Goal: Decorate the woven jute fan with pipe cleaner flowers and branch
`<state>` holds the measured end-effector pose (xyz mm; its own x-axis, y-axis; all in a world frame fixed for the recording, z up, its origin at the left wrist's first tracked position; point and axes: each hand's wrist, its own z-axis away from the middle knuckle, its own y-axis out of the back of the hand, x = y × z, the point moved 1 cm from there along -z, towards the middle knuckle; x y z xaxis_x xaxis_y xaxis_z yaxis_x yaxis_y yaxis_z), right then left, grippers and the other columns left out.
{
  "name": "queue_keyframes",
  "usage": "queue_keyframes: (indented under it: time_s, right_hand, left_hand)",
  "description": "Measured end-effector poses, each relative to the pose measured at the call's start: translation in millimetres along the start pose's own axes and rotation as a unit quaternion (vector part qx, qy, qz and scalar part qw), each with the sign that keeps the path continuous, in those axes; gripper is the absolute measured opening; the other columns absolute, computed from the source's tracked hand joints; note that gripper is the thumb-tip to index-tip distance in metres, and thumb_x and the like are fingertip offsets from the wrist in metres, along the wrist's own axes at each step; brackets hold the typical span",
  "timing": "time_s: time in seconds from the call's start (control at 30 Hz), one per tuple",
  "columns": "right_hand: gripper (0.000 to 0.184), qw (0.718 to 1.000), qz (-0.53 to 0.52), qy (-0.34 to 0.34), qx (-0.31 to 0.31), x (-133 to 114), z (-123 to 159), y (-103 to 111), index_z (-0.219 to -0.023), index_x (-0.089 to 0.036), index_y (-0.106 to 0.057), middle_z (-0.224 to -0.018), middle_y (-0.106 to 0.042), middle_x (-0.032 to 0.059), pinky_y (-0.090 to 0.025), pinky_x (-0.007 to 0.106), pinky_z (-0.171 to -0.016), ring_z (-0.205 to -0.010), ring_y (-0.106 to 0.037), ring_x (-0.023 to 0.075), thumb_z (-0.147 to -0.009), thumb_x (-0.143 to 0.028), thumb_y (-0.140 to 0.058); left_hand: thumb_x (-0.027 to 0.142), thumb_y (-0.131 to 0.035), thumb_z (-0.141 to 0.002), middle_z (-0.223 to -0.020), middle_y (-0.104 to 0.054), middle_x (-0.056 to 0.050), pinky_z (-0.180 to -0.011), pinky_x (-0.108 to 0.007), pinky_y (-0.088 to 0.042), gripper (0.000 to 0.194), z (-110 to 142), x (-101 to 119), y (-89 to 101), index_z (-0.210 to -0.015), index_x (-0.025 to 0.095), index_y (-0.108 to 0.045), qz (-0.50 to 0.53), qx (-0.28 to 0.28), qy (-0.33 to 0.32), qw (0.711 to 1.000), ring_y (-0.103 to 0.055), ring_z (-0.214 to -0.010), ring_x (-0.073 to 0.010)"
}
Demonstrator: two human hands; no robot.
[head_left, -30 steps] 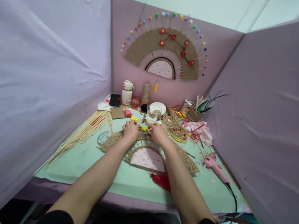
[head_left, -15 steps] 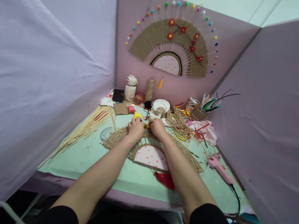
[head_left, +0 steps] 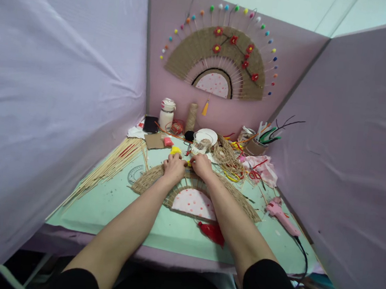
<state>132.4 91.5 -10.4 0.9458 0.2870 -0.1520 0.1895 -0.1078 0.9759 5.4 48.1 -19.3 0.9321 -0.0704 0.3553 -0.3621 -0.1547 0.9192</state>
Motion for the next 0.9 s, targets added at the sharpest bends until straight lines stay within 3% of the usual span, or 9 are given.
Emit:
queue_keyframes:
  time_s: [0.5, 0.6, 0.7, 0.8, 0.9]
  right_hand:
    - [0.024, 1.000, -0.004, 0.003, 0.006, -5.6, 5.2, 6.8, -0.095, -0.023, -0.069, -0.109, -0.061, 0.0077, -0.039, 0.031, -0.084, -0.105, -0.050, 0.0231, -0.086, -0.020, -0.048]
    - [0.024, 0.999, -0.018, 0.006, 0.027, -4.2, 7.9, 20.1, -0.100, -0.023, -0.068, -0.108, -0.061, 0.0066, -0.038, 0.030, -0.086, -0.105, -0.051, 0.0218, -0.086, -0.019, -0.048]
    - [0.023, 0.995, -0.051, 0.016, 0.084, 2.7, 12.5, 45.0, -0.101, -0.021, -0.067, -0.109, -0.061, 0.0063, -0.037, 0.030, -0.089, -0.104, -0.052, 0.0208, -0.085, -0.020, -0.051]
    - [0.022, 0.988, -0.069, 0.018, 0.135, 16.9, 19.0, 73.0, -0.100, -0.020, -0.067, -0.107, -0.062, 0.0068, -0.036, 0.029, -0.089, -0.100, -0.053, 0.0196, -0.086, -0.020, -0.050]
    - [0.021, 0.985, -0.068, 0.010, 0.160, 37.8, 25.8, 93.6, -0.097, -0.018, -0.068, -0.101, -0.064, 0.0078, -0.038, 0.027, -0.084, -0.094, -0.055, 0.0187, -0.086, -0.021, -0.050]
  left_hand:
    - [0.024, -0.045, -0.084, -0.122, -0.050, -0.006, -0.090, -0.044, -0.033, 0.031, -0.5, 0.9, 2.4, -0.099, 0.034, -0.070, 0.006, 0.003, 0.010, 1.000, -0.037, -0.113, -0.0281]
    - [0.022, -0.046, -0.083, -0.120, -0.052, -0.008, -0.091, -0.043, -0.033, 0.033, 0.2, 1.9, 11.8, -0.106, 0.031, -0.067, 0.025, 0.048, 0.020, 0.998, -0.039, -0.113, -0.0279]
    - [0.022, -0.046, -0.085, -0.118, -0.055, -0.008, -0.092, -0.041, -0.033, 0.032, 1.8, 2.5, 26.9, -0.110, 0.028, -0.064, 0.059, 0.132, 0.037, 0.989, -0.041, -0.113, -0.0263]
    - [0.027, -0.047, -0.087, -0.114, -0.058, -0.007, -0.091, -0.039, -0.033, 0.026, 6.0, 5.3, 41.1, -0.107, 0.025, -0.064, 0.094, 0.213, 0.028, 0.972, -0.043, -0.112, -0.0250]
    - [0.031, -0.049, -0.088, -0.108, -0.062, -0.006, -0.091, -0.037, -0.032, 0.020, 12.8, 13.0, 47.5, -0.098, 0.023, -0.065, 0.116, 0.241, -0.005, 0.963, -0.046, -0.108, -0.0235]
